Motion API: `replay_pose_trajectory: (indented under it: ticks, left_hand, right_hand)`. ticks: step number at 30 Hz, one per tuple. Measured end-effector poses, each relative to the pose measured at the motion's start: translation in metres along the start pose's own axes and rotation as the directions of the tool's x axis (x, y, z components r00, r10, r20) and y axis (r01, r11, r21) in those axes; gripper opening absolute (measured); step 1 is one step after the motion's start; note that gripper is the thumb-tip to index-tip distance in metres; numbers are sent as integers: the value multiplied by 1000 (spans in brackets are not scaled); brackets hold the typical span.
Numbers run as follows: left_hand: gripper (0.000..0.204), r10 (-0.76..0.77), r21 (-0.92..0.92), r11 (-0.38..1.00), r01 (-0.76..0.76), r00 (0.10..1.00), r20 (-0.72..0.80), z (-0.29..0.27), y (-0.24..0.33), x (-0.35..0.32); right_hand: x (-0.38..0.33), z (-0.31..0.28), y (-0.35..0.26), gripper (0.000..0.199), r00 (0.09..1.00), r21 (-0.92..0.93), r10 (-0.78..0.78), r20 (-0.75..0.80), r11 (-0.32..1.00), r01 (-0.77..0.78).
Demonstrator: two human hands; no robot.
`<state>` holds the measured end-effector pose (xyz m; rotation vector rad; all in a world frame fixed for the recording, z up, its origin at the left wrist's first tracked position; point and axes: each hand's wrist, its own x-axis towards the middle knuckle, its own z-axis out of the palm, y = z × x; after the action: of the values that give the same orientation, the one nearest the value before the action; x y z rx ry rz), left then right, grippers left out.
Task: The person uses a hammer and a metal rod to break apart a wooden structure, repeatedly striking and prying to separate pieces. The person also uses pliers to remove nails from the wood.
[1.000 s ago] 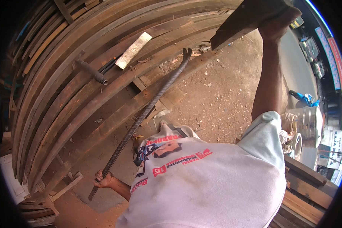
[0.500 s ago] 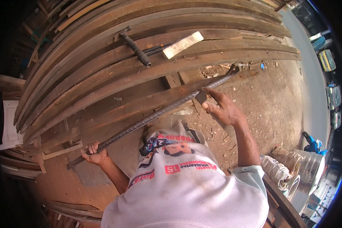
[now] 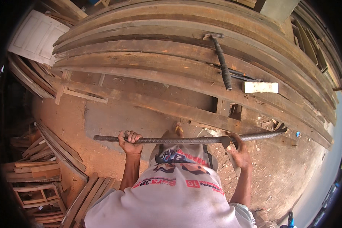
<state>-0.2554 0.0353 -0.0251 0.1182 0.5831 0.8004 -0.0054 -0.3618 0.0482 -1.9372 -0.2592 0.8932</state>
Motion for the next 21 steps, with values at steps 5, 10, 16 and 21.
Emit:
replay_pose_trajectory:
  ticks: [5,10,16,21]
  left_hand:
    - [37,-42,-65,997,50,991,131,-2,11,11]
    - [35,-75,-101,990,98,975,210,31,25,37]
    - [34,-47,-207,976,67,994,102,138,2,103]
    - [37,-6,-96,995,-2,996,-88,234,-41,179]
  right_hand:
    - [-8,14,16,117,996,265,33,-88,964,-9]
    - [-24,17,-30,118,985,342,-31,-172,935,89]
    - [11,-40,-137,126,956,-25,-217,-196,976,216]
    - [20,-76,-211,111,791,-532,-568,-228,753,387]
